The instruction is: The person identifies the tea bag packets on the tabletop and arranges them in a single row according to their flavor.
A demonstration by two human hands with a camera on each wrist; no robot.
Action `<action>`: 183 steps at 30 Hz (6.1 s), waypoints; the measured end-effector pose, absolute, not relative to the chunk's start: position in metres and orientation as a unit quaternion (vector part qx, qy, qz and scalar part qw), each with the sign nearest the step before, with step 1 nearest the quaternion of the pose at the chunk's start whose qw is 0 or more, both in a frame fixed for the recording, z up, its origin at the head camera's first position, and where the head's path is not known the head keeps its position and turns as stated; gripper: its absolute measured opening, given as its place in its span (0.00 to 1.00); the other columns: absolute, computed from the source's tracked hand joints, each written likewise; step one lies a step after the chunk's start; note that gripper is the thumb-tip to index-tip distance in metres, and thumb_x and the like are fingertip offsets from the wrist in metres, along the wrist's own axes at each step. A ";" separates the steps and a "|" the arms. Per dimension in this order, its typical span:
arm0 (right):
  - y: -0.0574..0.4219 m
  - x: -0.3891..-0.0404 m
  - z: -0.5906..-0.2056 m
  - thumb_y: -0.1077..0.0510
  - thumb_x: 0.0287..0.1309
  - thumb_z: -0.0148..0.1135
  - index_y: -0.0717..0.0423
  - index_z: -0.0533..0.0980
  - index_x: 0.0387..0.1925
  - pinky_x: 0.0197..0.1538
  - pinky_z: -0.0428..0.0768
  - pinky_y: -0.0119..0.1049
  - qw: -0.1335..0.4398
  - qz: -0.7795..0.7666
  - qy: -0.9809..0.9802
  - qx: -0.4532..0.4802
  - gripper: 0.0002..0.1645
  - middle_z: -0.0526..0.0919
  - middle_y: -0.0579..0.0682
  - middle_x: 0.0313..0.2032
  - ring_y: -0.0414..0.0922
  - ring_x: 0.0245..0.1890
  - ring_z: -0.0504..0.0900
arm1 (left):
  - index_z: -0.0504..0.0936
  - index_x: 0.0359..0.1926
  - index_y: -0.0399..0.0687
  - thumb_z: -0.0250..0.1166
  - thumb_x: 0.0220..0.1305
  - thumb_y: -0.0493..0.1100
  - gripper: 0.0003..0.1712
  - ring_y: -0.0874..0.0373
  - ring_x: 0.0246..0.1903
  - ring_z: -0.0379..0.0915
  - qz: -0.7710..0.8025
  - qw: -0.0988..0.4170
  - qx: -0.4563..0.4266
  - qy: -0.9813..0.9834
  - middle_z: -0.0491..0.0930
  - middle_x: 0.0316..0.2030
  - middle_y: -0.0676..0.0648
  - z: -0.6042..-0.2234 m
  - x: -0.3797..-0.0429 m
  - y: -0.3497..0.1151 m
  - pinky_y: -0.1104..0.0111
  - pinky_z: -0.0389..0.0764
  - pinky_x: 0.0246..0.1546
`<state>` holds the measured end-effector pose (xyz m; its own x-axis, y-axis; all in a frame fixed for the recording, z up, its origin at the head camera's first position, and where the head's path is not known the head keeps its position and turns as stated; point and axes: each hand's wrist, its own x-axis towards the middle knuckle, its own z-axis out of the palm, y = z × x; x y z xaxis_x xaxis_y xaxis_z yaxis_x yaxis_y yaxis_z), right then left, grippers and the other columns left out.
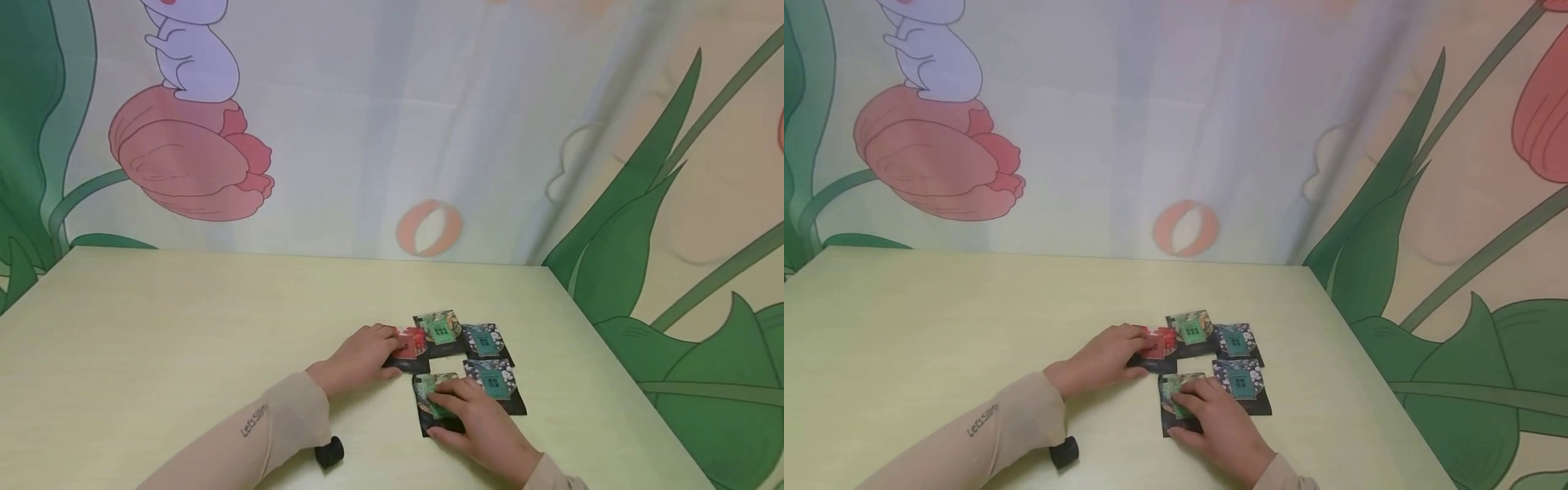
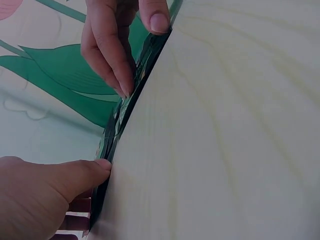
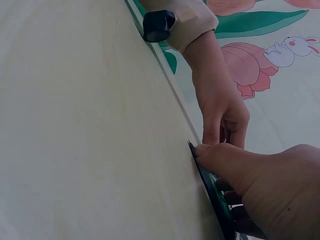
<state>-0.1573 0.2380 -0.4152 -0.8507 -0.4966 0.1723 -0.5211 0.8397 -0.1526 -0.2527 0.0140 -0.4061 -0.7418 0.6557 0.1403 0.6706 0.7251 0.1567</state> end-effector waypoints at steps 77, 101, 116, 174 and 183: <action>0.237 -0.157 -0.421 0.35 0.57 0.61 0.47 0.78 0.57 0.63 0.73 0.52 0.075 0.098 -0.958 0.258 0.31 0.77 0.44 0.60 0.45 0.56 0.74 | 0.81 0.51 0.43 0.73 0.52 0.50 0.27 0.50 0.51 0.74 -0.104 0.050 -0.328 -0.938 0.80 0.49 0.47 -0.401 -0.179 -0.130 0.56 0.75 0.57; 0.236 -0.156 -0.418 0.32 0.59 0.56 0.46 0.76 0.59 0.64 0.73 0.51 0.060 0.076 -0.959 0.265 0.33 0.77 0.44 0.60 0.46 0.61 0.73 | 0.83 0.50 0.44 0.75 0.48 0.52 0.29 0.49 0.49 0.75 -0.101 0.061 -0.314 -0.942 0.79 0.49 0.47 -0.400 -0.160 -0.166 0.54 0.78 0.52; 0.240 -0.156 -0.417 0.29 0.58 0.53 0.46 0.74 0.61 0.58 0.78 0.47 0.067 0.054 -0.955 0.285 0.38 0.76 0.42 0.60 0.44 0.58 0.74 | 0.82 0.50 0.43 0.75 0.49 0.51 0.29 0.51 0.49 0.75 -0.097 0.059 -0.301 -0.947 0.79 0.49 0.47 -0.402 -0.155 -0.173 0.55 0.78 0.52; 0.153 -0.177 -0.415 0.34 0.58 0.60 0.53 0.74 0.60 0.64 0.73 0.45 0.067 0.067 -0.942 0.323 0.37 0.77 0.48 0.59 0.47 0.60 0.73 | 0.83 0.47 0.47 0.75 0.48 0.53 0.26 0.55 0.45 0.76 -0.112 0.067 -0.291 -0.948 0.80 0.45 0.50 -0.406 -0.154 -0.176 0.58 0.80 0.49; 0.133 -0.182 -0.414 0.34 0.59 0.58 0.53 0.74 0.61 0.64 0.73 0.42 0.066 0.052 -0.936 0.341 0.36 0.77 0.48 0.59 0.45 0.60 0.73 | 0.82 0.47 0.48 0.75 0.48 0.53 0.25 0.56 0.44 0.76 -0.121 0.073 -0.294 -0.945 0.80 0.46 0.51 -0.407 -0.155 -0.177 0.58 0.81 0.48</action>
